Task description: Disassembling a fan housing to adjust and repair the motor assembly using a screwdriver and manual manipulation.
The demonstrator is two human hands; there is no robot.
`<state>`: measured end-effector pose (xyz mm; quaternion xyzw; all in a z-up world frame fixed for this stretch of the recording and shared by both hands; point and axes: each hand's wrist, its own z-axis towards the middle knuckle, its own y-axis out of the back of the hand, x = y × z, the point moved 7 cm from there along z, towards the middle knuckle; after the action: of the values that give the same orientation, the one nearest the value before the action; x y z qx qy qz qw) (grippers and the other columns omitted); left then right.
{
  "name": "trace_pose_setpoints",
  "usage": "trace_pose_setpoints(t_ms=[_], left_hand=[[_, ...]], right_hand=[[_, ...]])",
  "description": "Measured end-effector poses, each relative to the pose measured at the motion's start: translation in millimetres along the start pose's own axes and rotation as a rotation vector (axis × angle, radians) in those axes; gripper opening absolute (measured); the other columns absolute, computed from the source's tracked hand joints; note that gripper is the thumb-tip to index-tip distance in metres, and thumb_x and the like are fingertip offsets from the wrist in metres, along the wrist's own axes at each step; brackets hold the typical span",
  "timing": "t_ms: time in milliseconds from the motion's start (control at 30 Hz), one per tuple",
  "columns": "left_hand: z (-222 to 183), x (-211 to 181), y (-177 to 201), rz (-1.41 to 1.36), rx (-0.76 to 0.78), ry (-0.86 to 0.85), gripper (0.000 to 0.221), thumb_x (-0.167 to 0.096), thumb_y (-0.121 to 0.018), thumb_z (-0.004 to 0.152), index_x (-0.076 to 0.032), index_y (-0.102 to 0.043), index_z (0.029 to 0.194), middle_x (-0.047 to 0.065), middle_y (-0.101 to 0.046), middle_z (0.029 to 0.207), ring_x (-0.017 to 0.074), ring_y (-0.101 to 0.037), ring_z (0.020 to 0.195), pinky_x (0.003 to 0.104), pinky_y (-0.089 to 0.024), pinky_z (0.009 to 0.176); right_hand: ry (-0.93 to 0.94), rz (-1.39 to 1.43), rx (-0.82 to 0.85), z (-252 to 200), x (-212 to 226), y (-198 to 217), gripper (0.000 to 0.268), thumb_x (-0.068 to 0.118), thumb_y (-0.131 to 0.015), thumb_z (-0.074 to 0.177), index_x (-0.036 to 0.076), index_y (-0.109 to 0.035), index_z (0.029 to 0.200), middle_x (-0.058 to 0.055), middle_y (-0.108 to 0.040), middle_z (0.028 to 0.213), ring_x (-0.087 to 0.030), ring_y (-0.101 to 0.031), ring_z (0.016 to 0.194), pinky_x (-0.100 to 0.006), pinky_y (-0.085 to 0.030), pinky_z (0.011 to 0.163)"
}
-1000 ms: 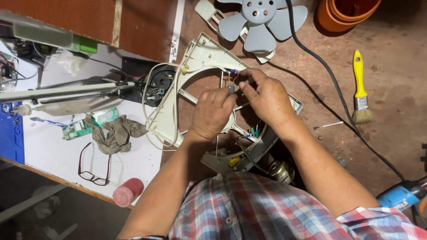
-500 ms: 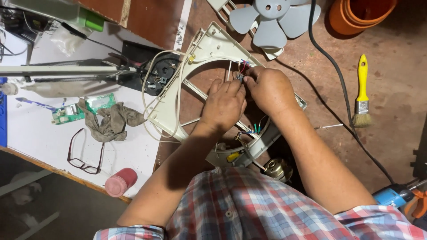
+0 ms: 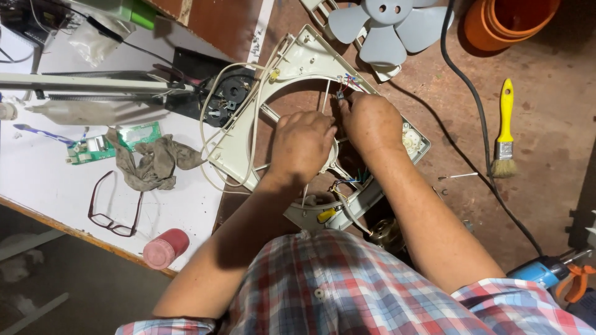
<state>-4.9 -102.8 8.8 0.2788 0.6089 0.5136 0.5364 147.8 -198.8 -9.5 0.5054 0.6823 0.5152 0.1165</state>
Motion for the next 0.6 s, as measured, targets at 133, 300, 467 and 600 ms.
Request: trace_pose_setpoints(t_ms=[133,300,467,600], left_hand=[[38,18,27,-0.115,-0.162,0.236,0.026,-0.03,-0.084,0.103,-0.012,-0.086,0.121,0.014,-0.079,0.109,0.0396,-0.078,0.113,0.056,-0.059,0.102],[49,38,-15,-0.45,0.268,0.652,0.061,-0.052,-0.082,0.1,-0.012,-0.075,0.146,0.011,-0.089,0.124,0.0334,-0.086,0.125,0.054,-0.067,0.102],[67,44,-53,-0.929,0.31,0.836,0.047,-0.037,-0.082,0.098,-0.006,-0.076,0.133,0.01,-0.085,0.116,0.0267,-0.082,0.112,0.043,-0.066,0.096],[73,45,-80,-1.274,0.303,1.034,0.023,0.001,-0.065,0.097,-0.006,-0.077,0.116,0.01,-0.083,0.105,0.0198,-0.076,0.09,0.029,-0.061,0.081]], right_hand=[[-0.003,-0.034,-0.099,-10,1,1,0.042,0.056,-0.075,0.113,0.017,-0.09,0.122,-0.014,-0.087,0.098,-0.041,-0.088,0.106,-0.056,-0.07,0.092],[0.089,0.033,-0.322,-25,14,35,0.049,0.033,-0.1,0.1,0.0,-0.074,0.126,-0.024,-0.08,0.112,-0.053,-0.08,0.116,-0.066,-0.064,0.102],[0.284,-0.058,-0.492,-8,8,34,0.081,0.033,-0.11,0.089,0.0,-0.067,0.149,-0.022,-0.067,0.131,-0.049,-0.068,0.124,-0.063,-0.06,0.102],[0.454,-0.135,-0.544,16,5,21,0.062,0.029,-0.104,0.089,0.004,-0.073,0.137,-0.019,-0.075,0.124,-0.047,-0.071,0.109,-0.06,-0.061,0.087]])
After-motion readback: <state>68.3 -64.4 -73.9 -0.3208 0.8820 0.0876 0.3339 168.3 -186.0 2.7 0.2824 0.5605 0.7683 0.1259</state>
